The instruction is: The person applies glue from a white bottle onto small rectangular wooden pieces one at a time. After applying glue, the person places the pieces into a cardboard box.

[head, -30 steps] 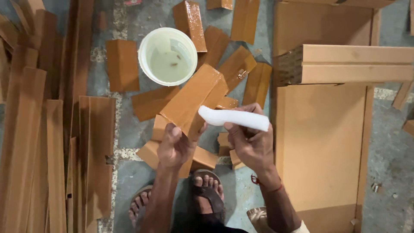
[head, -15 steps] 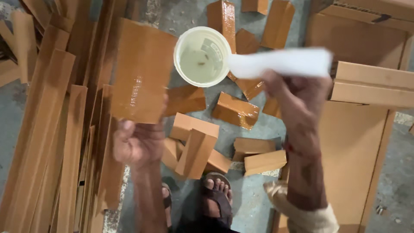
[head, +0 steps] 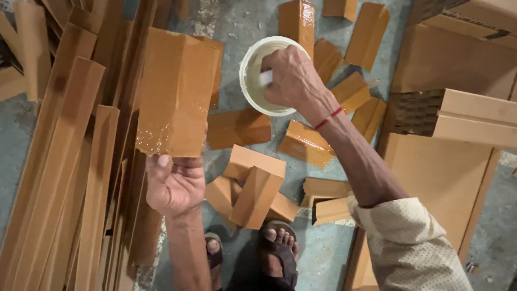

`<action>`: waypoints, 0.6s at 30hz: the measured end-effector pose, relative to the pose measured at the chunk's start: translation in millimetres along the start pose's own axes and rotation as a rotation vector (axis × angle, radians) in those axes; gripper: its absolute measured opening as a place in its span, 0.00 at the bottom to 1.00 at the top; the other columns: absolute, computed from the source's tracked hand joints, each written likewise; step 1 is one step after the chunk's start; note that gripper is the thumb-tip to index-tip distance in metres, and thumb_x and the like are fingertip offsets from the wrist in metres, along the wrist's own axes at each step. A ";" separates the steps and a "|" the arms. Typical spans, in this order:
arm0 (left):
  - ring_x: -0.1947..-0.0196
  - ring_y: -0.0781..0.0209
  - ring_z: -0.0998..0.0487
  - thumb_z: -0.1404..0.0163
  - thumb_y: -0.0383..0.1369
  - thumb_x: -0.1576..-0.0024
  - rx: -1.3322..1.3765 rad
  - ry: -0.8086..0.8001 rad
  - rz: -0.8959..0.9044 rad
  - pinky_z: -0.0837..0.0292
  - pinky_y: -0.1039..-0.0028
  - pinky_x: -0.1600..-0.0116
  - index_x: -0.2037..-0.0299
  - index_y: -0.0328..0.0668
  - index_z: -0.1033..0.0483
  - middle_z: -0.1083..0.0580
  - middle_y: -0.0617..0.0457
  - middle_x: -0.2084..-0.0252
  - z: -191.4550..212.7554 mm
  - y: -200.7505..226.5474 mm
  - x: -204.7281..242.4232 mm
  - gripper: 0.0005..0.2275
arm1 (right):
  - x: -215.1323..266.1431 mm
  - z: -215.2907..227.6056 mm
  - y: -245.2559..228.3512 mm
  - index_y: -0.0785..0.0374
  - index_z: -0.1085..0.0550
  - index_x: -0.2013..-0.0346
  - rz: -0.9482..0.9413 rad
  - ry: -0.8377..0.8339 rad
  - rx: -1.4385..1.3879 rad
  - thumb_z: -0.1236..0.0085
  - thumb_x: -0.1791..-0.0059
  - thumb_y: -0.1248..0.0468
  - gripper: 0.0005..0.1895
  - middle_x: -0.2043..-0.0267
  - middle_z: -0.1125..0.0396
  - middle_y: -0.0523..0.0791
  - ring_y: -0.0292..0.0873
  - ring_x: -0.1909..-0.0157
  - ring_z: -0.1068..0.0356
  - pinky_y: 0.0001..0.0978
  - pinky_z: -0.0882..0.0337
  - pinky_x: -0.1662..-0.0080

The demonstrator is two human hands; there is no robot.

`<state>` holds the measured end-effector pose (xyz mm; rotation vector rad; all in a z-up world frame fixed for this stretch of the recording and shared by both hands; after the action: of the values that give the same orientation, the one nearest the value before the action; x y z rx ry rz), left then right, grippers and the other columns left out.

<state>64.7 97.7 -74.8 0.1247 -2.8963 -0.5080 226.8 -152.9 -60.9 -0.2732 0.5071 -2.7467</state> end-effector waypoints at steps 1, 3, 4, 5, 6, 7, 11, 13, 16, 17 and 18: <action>0.34 0.52 0.27 0.53 0.22 0.36 -0.011 0.004 0.000 0.38 0.54 0.20 0.35 0.30 0.31 0.27 0.44 0.38 -1.0 -1.1 -1.3 0.18 | -1.0 1.4 1.3 0.60 0.17 0.67 0.003 -0.036 0.035 0.39 0.69 0.68 0.16 0.72 0.27 0.56 0.58 0.68 0.25 0.47 0.23 0.61; 0.34 0.52 0.27 0.53 0.22 0.37 -0.032 0.019 -0.002 0.37 0.54 0.21 0.35 0.31 0.31 0.27 0.45 0.37 -5.1 -3.4 -2.9 0.19 | 2.0 7.8 0.7 0.60 0.17 0.66 -0.008 -0.077 0.041 0.39 0.69 0.68 0.17 0.72 0.27 0.56 0.58 0.68 0.25 0.47 0.24 0.62; 0.34 0.51 0.27 0.54 0.23 0.37 -0.042 0.029 -0.004 0.36 0.54 0.22 0.35 0.31 0.31 0.27 0.45 0.37 -7.3 -4.8 -3.5 0.19 | 5.0 14.5 0.8 0.60 0.17 0.65 -0.022 -0.081 0.012 0.38 0.69 0.68 0.18 0.72 0.27 0.56 0.58 0.69 0.25 0.46 0.24 0.63; 0.34 0.51 0.27 0.54 0.23 0.38 -0.052 0.043 -0.005 0.35 0.55 0.23 0.35 0.32 0.32 0.28 0.45 0.37 -9.5 -6.1 -3.1 0.19 | 9.0 22.5 0.4 0.60 0.17 0.64 -0.038 -0.088 -0.017 0.38 0.68 0.68 0.18 0.72 0.27 0.55 0.57 0.69 0.25 0.46 0.24 0.63; 0.34 0.51 0.27 0.54 0.23 0.37 -0.072 0.041 0.004 0.34 0.56 0.25 0.35 0.31 0.32 0.27 0.45 0.37 -12.0 -7.2 -1.9 0.19 | 14.0 31.7 -2.4 0.60 0.17 0.62 -0.035 -0.069 -0.010 0.37 0.68 0.69 0.19 0.72 0.27 0.56 0.58 0.69 0.26 0.46 0.24 0.63; 0.34 0.51 0.26 0.55 0.24 0.37 -0.089 0.035 0.010 0.33 0.58 0.26 0.35 0.30 0.32 0.27 0.45 0.37 -14.3 -9.1 -1.8 0.19 | 19.7 42.0 -6.6 0.61 0.17 0.60 -0.028 -0.047 0.001 0.36 0.68 0.69 0.20 0.72 0.27 0.56 0.58 0.70 0.26 0.45 0.23 0.63; 0.37 0.52 0.25 0.55 0.26 0.37 -0.116 -0.006 0.068 0.31 0.60 0.29 0.38 0.29 0.32 0.26 0.45 0.39 -18.2 -17.1 0.9 0.17 | 50.8 96.2 -30.6 0.65 0.19 0.58 0.148 0.197 -0.117 0.30 0.59 0.66 0.15 0.66 0.25 0.54 0.53 0.66 0.24 0.42 0.23 0.60; 0.38 0.55 0.26 0.55 0.25 0.35 -0.096 -0.007 0.075 0.31 0.62 0.28 0.37 0.28 0.32 0.27 0.45 0.40 -19.5 -20.6 4.7 0.16 | 65.3 120.5 -28.0 0.67 0.19 0.61 0.048 0.249 -0.099 0.27 0.56 0.62 0.14 0.71 0.26 0.53 0.48 0.70 0.25 0.38 0.26 0.65; 0.38 0.55 0.26 0.55 0.25 0.35 -0.115 0.008 0.078 0.31 0.63 0.29 0.39 0.27 0.32 0.27 0.44 0.40 -22.9 -25.7 7.2 0.15 | 85.8 137.3 -13.3 0.68 0.20 0.59 -0.197 0.274 -0.467 0.32 0.53 0.61 0.13 0.72 0.26 0.47 0.37 0.75 0.28 0.29 0.31 0.73; 0.37 0.54 0.25 0.55 0.25 0.35 -0.129 0.018 0.076 0.31 0.63 0.29 0.39 0.28 0.32 0.27 0.44 0.39 -23.9 -27.3 8.5 0.15 | 91.5 136.3 -6.3 0.67 0.20 0.58 -0.291 0.265 -0.657 0.35 0.52 0.62 0.12 0.72 0.26 0.45 0.33 0.76 0.29 0.25 0.34 0.75; 0.38 0.54 0.25 0.56 0.26 0.36 -0.142 0.006 0.075 0.30 0.63 0.30 0.40 0.28 0.31 0.26 0.44 0.40 -25.5 -28.8 8.8 0.15 | 95.2 134.2 -1.0 0.68 0.20 0.58 -0.320 0.301 -0.750 0.35 0.51 0.62 0.12 0.72 0.26 0.44 0.32 0.76 0.30 0.24 0.34 0.76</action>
<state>62.8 61.3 -59.7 -0.0029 -2.8353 -0.6961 171.2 -227.8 74.7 -0.1130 1.7030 -2.7771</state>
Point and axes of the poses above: each hand's wrist, its own x-axis away from the middle knuckle, its own z-axis out of the back of the hand, y = z × x, the point moved 4 cm from there along -x, towards the middle knuckle
